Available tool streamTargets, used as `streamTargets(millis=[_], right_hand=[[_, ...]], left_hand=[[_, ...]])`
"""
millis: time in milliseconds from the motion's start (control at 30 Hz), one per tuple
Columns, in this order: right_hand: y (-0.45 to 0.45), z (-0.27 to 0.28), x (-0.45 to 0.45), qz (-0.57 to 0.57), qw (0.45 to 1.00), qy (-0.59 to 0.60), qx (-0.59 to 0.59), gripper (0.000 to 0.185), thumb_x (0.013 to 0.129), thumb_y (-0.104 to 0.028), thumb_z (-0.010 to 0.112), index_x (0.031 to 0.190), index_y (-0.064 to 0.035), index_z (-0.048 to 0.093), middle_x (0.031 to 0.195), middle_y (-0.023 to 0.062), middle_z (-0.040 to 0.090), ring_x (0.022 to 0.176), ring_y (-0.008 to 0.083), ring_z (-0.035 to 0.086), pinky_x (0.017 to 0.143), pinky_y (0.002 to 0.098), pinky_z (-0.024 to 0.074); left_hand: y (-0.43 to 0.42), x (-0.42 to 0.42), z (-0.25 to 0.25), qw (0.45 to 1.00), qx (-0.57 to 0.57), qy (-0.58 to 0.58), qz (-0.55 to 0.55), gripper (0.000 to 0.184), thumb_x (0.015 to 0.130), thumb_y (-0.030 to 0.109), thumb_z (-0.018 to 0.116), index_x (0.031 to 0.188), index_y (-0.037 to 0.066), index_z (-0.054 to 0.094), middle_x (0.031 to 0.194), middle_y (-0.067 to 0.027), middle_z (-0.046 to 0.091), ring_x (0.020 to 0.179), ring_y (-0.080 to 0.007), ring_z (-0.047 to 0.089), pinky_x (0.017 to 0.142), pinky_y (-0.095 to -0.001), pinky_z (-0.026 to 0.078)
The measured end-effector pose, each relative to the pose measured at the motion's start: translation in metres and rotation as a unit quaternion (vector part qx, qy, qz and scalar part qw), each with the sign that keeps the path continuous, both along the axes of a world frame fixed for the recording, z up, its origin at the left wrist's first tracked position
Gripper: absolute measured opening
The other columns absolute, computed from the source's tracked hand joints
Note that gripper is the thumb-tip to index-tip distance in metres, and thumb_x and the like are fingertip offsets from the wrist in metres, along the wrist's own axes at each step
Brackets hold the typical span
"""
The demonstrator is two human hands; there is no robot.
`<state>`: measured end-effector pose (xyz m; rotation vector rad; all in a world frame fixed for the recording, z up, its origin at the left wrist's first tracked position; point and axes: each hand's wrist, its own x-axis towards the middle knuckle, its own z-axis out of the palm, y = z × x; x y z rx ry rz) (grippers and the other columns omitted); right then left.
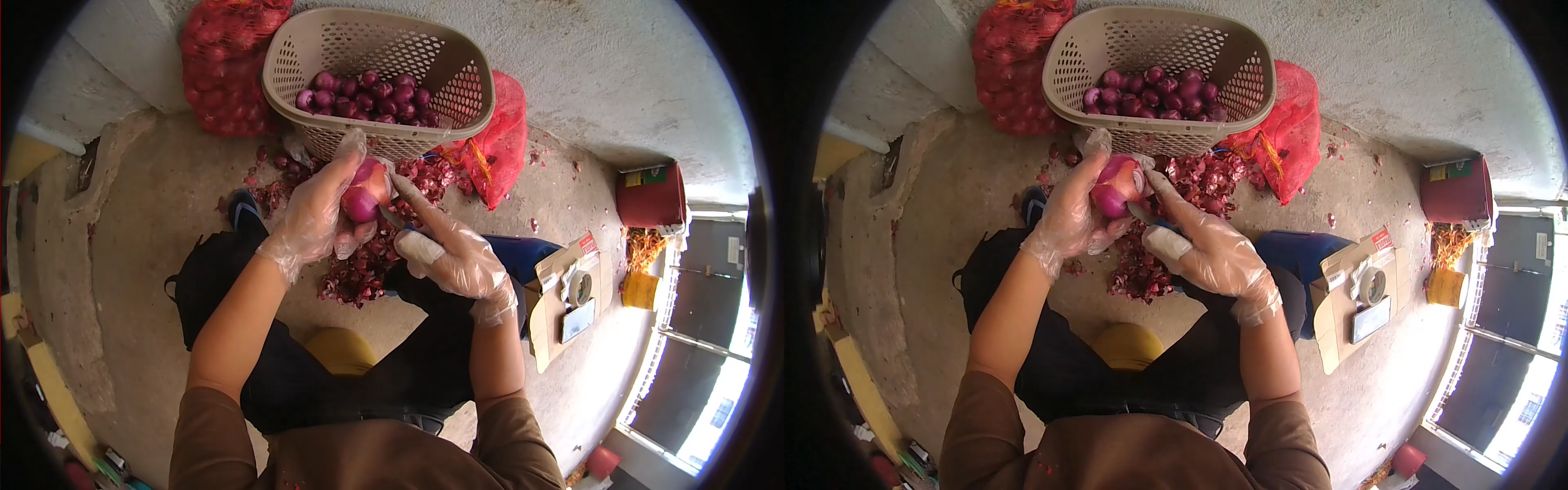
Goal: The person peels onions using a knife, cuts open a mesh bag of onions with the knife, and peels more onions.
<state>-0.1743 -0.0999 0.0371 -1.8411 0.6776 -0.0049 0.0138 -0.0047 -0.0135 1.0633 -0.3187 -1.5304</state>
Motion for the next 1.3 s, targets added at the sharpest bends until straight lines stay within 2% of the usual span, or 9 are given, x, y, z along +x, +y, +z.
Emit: streamTargets(millis=[200, 333, 433, 533, 833, 967, 1100, 1200, 1300], right_hand=[[-0.001, 0.005, -0.001, 0.008, 1.0, 0.008, 0.014, 0.068, 0.095, -0.032, 0.057, 0.155, -0.0137, 0.033, 0.066, 0.0079, 0.057, 0.063, 0.0171, 0.06, 0.066, 0.0329, 0.0486], [-0.006, 0.002, -0.003, 0.037, 0.999, -0.001, -0.006, 0.068, 0.097, -0.029, 0.059, 0.155, -0.0086, 0.031, 0.12, 0.0237, 0.064, 0.108, 0.0309, 0.066, 0.094, 0.0382, 0.0475], [-0.008, -0.005, -0.006, 0.045, 0.999, -0.021, 0.003, 0.068, 0.097, -0.03, 0.059, 0.155, -0.0092, 0.031, 0.135, 0.0233, 0.058, 0.126, 0.0324, 0.058, 0.101, 0.039, 0.0441], [-0.009, -0.004, -0.006, 0.048, 0.999, -0.01, 0.015, 0.067, 0.097, -0.031, 0.058, 0.155, -0.0099, 0.032, 0.138, 0.0212, 0.057, 0.13, 0.0319, 0.055, 0.103, 0.0388, 0.0435], [-0.014, 0.004, -0.004, 0.024, 0.998, 0.022, 0.048, 0.063, 0.096, -0.028, 0.058, 0.153, -0.0102, 0.036, 0.137, 0.0189, 0.059, 0.128, 0.0281, 0.057, 0.104, 0.0374, 0.0431], [-0.011, -0.005, -0.006, 0.038, 0.999, -0.034, 0.006, 0.066, 0.095, -0.024, 0.061, 0.154, -0.0097, 0.034, 0.137, 0.0192, 0.059, 0.129, 0.0308, 0.056, 0.106, 0.038, 0.0424], [-0.005, -0.02, -0.005, 0.045, 0.988, -0.122, -0.087, 0.069, 0.093, -0.012, 0.06, 0.156, -0.0129, 0.033, 0.128, 0.0092, 0.064, 0.113, 0.0179, 0.062, 0.1, 0.0337, 0.0457], [-0.006, -0.018, -0.003, 0.06, 0.989, -0.118, -0.061, 0.068, 0.095, -0.02, 0.062, 0.155, -0.0095, 0.031, 0.14, 0.0202, 0.055, 0.133, 0.037, 0.05, 0.108, 0.0387, 0.0403], [-0.004, -0.019, -0.001, 0.076, 0.985, -0.138, -0.074, 0.066, 0.096, -0.018, 0.061, 0.155, -0.0097, 0.031, 0.145, 0.0201, 0.051, 0.136, 0.0358, 0.047, 0.109, 0.0381, 0.0402]], left_hand=[[-0.001, -0.002, -0.004, 1.0, 0.01, 0.022, 0.016, 0.061, 0.098, 0.063, 0.039, 0.102, 0.007, 0.063, 0.08, -0.0034, 0.067, 0.041, -0.0094, 0.05, 0.032, -0.0191, 0.032], [0.0, -0.001, -0.005, 0.997, 0.028, 0.062, 0.031, 0.058, 0.097, 0.063, 0.041, 0.101, 0.009, 0.064, 0.077, -0.0023, 0.066, 0.038, -0.0095, 0.048, 0.032, -0.0195, 0.034], [-0.003, -0.001, -0.006, 0.994, 0.042, 0.084, 0.052, 0.056, 0.095, 0.063, 0.045, 0.1, 0.01, 0.064, 0.074, -0.0008, 0.064, 0.038, -0.0091, 0.048, 0.032, -0.02, 0.035], [0.002, 0.004, -0.002, 0.995, 0.033, 0.092, 0.023, 0.055, 0.094, 0.064, 0.048, 0.1, 0.011, 0.064, 0.073, -0.0001, 0.063, 0.04, -0.0092, 0.05, 0.032, -0.0202, 0.037], [-0.006, 0.002, 0.003, 0.989, 0.035, 0.078, 0.122, 0.058, 0.094, 0.064, 0.048, 0.104, 0.008, 0.063, 0.076, -0.0034, 0.064, 0.045, -0.014, 0.056, 0.036, -0.0259, 0.042], [0.002, 0.013, -0.01, 0.994, -0.016, 0.102, 0.03, 0.062, 0.096, 0.063, 0.046, 0.109, 0.005, 0.061, 0.084, -0.0063, 0.066, 0.05, -0.0164, 0.059, 0.039, -0.0276, 0.046], [0.001, 0.011, -0.008, 0.996, -0.046, 0.076, 0.011, 0.059, 0.097, 0.063, 0.045, 0.108, 0.008, 0.059, 0.084, -0.0063, 0.065, 0.05, -0.0165, 0.059, 0.039, -0.0271, 0.044], [0.0, 0.009, -0.009, 0.997, -0.048, 0.057, 0.01, 0.061, 0.098, 0.064, 0.042, 0.11, 0.006, 0.06, 0.087, -0.0062, 0.067, 0.054, -0.014, 0.06, 0.042, -0.0256, 0.045], [-0.001, 0.008, -0.011, 0.997, -0.044, 0.064, 0.006, 0.064, 0.098, 0.064, 0.041, 0.113, 0.005, 0.061, 0.091, -0.006, 0.069, 0.06, -0.0121, 0.061, 0.046, -0.024, 0.046]])
